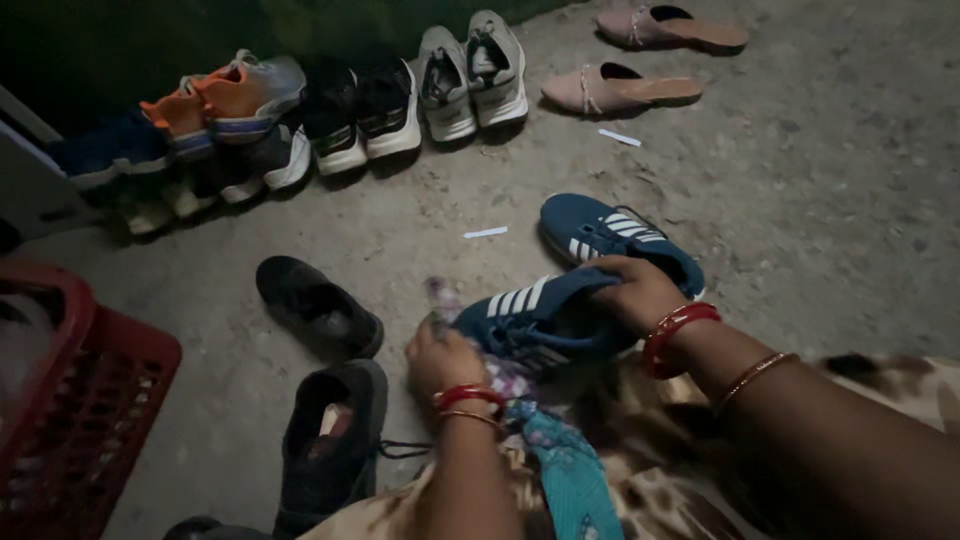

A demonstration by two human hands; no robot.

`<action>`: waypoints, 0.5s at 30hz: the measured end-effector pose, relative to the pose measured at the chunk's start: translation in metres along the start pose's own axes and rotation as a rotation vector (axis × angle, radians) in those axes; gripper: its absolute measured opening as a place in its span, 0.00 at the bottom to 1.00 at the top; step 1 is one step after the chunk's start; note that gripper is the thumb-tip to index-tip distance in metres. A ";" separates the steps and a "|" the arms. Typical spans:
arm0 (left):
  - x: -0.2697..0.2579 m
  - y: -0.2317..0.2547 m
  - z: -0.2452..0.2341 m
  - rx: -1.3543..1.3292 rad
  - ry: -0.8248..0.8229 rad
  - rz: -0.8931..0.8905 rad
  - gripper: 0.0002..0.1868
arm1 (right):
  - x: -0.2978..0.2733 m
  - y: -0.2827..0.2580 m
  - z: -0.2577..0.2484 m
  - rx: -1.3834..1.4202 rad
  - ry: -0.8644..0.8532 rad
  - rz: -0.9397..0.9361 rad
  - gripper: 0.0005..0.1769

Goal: The person sits on the floor and wipes the exterior of two pairs of sneakers with a patterned cloth. They handle an orange-accented pair first, then a blue pair, rubbing the uppers and sides before placing them back with other shoes.

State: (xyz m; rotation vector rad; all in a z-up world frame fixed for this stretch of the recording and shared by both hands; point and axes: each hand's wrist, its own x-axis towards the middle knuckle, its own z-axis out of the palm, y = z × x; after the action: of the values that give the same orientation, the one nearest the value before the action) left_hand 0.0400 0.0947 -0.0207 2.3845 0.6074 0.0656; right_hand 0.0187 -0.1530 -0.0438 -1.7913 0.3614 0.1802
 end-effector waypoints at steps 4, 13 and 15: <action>-0.059 0.028 0.026 -0.124 -0.112 0.474 0.24 | 0.015 0.030 0.008 -0.062 0.013 -0.043 0.20; 0.005 -0.007 0.008 0.150 -0.116 -0.038 0.19 | 0.010 0.010 -0.004 -0.234 -0.050 0.049 0.20; 0.009 -0.013 0.008 0.070 -0.223 -0.181 0.21 | -0.010 -0.007 0.005 -0.551 0.141 -0.122 0.23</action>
State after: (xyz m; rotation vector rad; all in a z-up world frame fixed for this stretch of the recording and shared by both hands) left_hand 0.0446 0.1028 -0.0362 2.3497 0.7236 -0.3002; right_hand 0.0124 -0.1454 -0.0351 -2.3719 0.3188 0.0689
